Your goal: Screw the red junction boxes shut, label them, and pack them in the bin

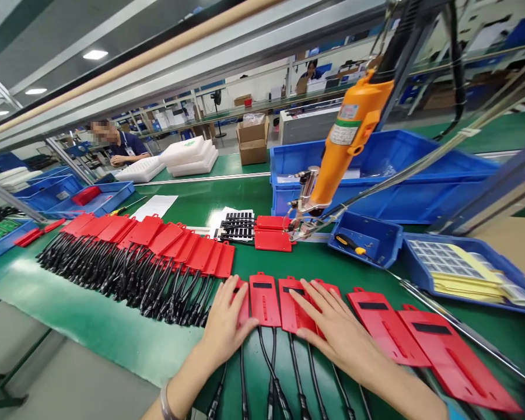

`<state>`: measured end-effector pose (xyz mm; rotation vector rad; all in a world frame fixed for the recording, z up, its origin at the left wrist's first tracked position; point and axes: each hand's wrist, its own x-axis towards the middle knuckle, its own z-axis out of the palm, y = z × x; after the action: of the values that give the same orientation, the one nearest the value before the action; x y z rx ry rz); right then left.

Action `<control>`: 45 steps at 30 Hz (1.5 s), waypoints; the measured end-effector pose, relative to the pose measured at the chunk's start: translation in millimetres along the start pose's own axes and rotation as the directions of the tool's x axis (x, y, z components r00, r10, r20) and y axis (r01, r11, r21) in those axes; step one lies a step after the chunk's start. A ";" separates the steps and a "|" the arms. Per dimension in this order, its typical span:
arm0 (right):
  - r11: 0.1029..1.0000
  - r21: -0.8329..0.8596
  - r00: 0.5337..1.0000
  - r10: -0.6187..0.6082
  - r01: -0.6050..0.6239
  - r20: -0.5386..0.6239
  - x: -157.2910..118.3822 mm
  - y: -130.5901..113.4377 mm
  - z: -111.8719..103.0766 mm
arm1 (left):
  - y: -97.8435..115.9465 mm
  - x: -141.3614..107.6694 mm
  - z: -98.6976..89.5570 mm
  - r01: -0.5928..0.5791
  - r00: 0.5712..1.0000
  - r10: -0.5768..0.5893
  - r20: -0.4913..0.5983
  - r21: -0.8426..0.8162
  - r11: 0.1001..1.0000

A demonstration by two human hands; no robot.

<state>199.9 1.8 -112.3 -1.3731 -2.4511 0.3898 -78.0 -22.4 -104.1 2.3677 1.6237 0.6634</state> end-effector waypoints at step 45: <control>0.829 -0.165 0.845 0.525 -0.535 -0.104 -89.0 -18.8 -48.9 | 113.6 95.9 53.4 -0.272 0.818 0.235 0.525 -0.008 0.962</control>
<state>248.5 -79.9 -71.9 -2.1225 -2.0635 0.2339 70.2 27.6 -81.4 2.5336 1.1202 -0.0245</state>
